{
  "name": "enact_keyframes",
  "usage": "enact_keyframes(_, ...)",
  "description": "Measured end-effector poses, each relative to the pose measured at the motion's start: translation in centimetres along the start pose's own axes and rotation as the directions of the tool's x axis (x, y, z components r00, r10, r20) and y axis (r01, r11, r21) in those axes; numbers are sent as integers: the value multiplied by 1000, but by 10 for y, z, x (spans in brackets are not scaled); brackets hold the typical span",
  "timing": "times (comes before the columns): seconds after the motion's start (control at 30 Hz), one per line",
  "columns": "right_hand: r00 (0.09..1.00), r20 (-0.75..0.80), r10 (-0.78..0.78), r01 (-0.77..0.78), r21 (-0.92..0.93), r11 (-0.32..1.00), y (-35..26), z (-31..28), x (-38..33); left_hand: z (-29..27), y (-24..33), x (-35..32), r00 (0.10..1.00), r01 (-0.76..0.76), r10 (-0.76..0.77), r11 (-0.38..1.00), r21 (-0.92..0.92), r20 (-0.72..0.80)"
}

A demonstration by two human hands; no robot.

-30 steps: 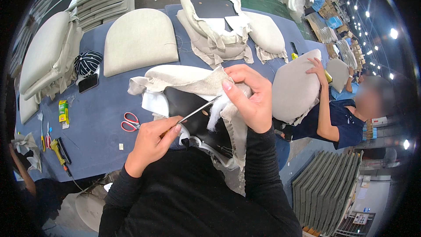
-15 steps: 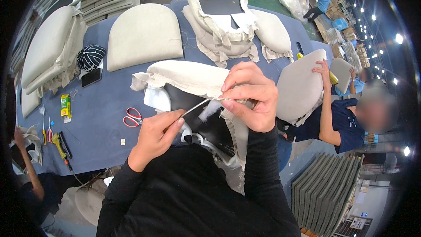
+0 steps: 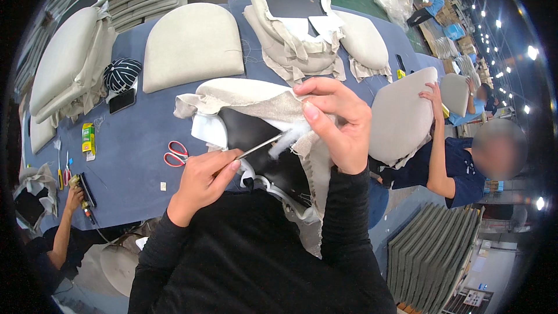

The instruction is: The person is upholstering a cushion by pulling fabric over foam, using a staple gun to secure the fabric, and trimming excess material with scissors. They also use a screwdriver to adjust the cushion's internal structure.

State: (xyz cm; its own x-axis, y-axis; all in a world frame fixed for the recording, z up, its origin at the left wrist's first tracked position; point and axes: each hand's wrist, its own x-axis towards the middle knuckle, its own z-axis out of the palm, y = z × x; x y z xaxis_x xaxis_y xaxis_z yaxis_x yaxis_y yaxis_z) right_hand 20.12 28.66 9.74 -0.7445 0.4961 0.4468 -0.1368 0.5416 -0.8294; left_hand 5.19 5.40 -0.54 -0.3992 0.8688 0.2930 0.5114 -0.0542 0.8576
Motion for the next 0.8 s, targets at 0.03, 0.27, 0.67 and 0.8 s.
enact_keyframes(0.03, 1000, 1, -4, 4, 0, 1000, 0, 0, 0, 2, 0, -1, 1000, 10, -10, 1000, -11, -22)
enact_keyframes(0.27, 992, 71, -107, 104, 37, 994, -1, -2, -2, 14, -1, -1, 996, 5, -9, 999, -33, -93)
enact_keyframes(0.67, 997, 43, -62, 63, -40, 997, -2, -5, -6, 16, -16, -15, 991, -38, 27, 996, -81, -132)
enact_keyframes(0.8, 995, 57, -88, 90, -33, 995, -2, -5, -6, 15, -4, -10, 997, -9, 3, 997, -75, -75)
